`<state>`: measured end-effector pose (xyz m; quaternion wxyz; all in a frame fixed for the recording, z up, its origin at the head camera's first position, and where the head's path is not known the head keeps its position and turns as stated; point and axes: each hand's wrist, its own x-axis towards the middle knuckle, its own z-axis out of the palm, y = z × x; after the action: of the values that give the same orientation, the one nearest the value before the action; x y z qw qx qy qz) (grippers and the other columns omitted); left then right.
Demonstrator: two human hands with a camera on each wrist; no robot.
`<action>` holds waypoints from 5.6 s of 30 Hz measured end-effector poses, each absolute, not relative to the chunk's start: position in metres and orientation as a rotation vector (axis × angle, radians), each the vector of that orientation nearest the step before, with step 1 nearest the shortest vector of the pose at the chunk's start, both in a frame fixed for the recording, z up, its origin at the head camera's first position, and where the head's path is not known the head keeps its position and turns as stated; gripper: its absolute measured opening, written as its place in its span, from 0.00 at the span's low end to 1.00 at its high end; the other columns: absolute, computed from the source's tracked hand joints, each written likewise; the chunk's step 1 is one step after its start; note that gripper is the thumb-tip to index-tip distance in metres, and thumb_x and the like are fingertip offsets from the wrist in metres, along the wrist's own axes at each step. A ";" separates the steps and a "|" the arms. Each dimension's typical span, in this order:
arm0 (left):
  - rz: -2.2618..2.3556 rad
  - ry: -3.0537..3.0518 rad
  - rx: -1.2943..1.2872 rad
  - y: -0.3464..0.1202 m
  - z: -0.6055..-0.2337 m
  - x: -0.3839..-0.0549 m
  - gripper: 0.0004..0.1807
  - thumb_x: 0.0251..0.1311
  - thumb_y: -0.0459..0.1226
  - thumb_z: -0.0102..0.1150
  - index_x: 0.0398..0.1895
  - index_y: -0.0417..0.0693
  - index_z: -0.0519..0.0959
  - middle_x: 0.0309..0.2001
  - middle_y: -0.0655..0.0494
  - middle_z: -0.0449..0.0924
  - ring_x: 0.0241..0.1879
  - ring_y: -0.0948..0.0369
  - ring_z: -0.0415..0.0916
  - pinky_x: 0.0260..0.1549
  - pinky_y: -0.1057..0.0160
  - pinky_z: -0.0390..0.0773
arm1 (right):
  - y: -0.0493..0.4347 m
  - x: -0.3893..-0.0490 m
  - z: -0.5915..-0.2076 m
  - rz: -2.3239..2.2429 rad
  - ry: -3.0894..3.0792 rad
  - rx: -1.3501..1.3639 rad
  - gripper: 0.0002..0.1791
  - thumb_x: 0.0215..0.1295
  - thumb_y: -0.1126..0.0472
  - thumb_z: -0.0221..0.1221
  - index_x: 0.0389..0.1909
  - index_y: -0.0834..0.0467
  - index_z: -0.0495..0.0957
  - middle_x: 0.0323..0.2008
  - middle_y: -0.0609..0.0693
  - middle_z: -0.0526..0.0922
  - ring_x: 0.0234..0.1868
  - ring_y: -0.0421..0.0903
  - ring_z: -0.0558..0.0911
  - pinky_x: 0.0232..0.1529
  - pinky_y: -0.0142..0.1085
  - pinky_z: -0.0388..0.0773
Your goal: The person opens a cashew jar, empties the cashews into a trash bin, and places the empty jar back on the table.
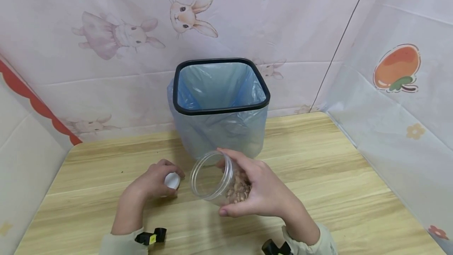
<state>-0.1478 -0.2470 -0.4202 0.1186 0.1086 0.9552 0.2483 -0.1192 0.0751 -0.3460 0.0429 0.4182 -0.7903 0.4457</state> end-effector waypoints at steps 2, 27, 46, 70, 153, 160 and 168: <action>0.725 2.794 0.314 -0.247 -0.421 -0.149 0.24 0.40 0.36 0.80 0.44 0.60 0.85 0.56 0.47 0.74 0.52 0.46 0.68 0.43 0.48 0.76 | 0.075 -0.119 -0.346 1.368 -2.418 1.275 0.59 0.39 0.41 0.79 0.74 0.42 0.59 0.53 0.36 0.81 0.50 0.36 0.83 0.51 0.35 0.81; 0.778 3.016 0.496 -0.253 -0.389 -0.137 0.24 0.61 0.45 0.68 0.60 0.52 0.78 0.60 0.42 0.75 0.60 0.41 0.72 0.56 0.38 0.73 | 0.075 -0.118 -0.345 1.346 -2.418 1.276 0.58 0.41 0.40 0.78 0.74 0.45 0.60 0.53 0.37 0.81 0.51 0.38 0.83 0.52 0.36 0.81; 1.043 3.645 1.546 -0.203 -0.304 -0.159 0.27 0.71 0.53 0.53 0.62 0.44 0.77 0.64 0.40 0.74 0.67 0.42 0.67 0.67 0.45 0.64 | 0.079 -0.116 -0.344 1.329 -2.415 1.264 0.58 0.41 0.39 0.78 0.74 0.45 0.60 0.53 0.37 0.81 0.52 0.37 0.82 0.52 0.36 0.81; 0.836 3.483 1.698 -0.196 -0.307 -0.192 0.23 0.62 0.39 0.66 0.61 0.44 0.79 0.59 0.46 0.80 0.66 0.42 0.70 0.67 0.37 0.63 | 0.080 -0.122 -0.345 1.365 -2.377 1.284 0.57 0.43 0.39 0.77 0.74 0.42 0.59 0.53 0.37 0.80 0.50 0.37 0.83 0.51 0.34 0.81; 1.397 3.604 1.553 -0.182 -0.322 -0.169 0.20 0.65 0.20 0.51 0.54 0.42 0.83 0.53 0.48 0.84 0.61 0.47 0.75 0.66 0.43 0.67 | 0.133 -0.151 -0.261 1.398 -2.299 1.140 0.61 0.33 0.66 0.82 0.73 0.51 0.62 0.57 0.53 0.80 0.56 0.52 0.81 0.51 0.39 0.83; 1.403 3.592 1.540 -0.184 -0.321 -0.169 0.20 0.64 0.19 0.52 0.54 0.42 0.83 0.54 0.48 0.84 0.62 0.47 0.75 0.66 0.43 0.67 | 0.135 -0.169 -0.232 1.349 -2.294 1.211 0.60 0.35 0.72 0.80 0.74 0.51 0.61 0.58 0.52 0.80 0.56 0.52 0.81 0.49 0.34 0.83; 1.405 3.584 1.522 -0.185 -0.322 -0.169 0.21 0.64 0.19 0.52 0.54 0.43 0.83 0.54 0.48 0.83 0.62 0.46 0.74 0.67 0.43 0.66 | 0.128 -0.189 -0.203 1.178 -2.355 1.203 0.58 0.39 0.65 0.81 0.73 0.46 0.62 0.56 0.48 0.81 0.54 0.45 0.83 0.53 0.32 0.80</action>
<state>-0.1688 -0.1853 -0.3219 -0.4783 0.3228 0.7604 0.2981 -0.1885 0.1282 -0.2030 0.1232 0.4125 -0.8073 0.4037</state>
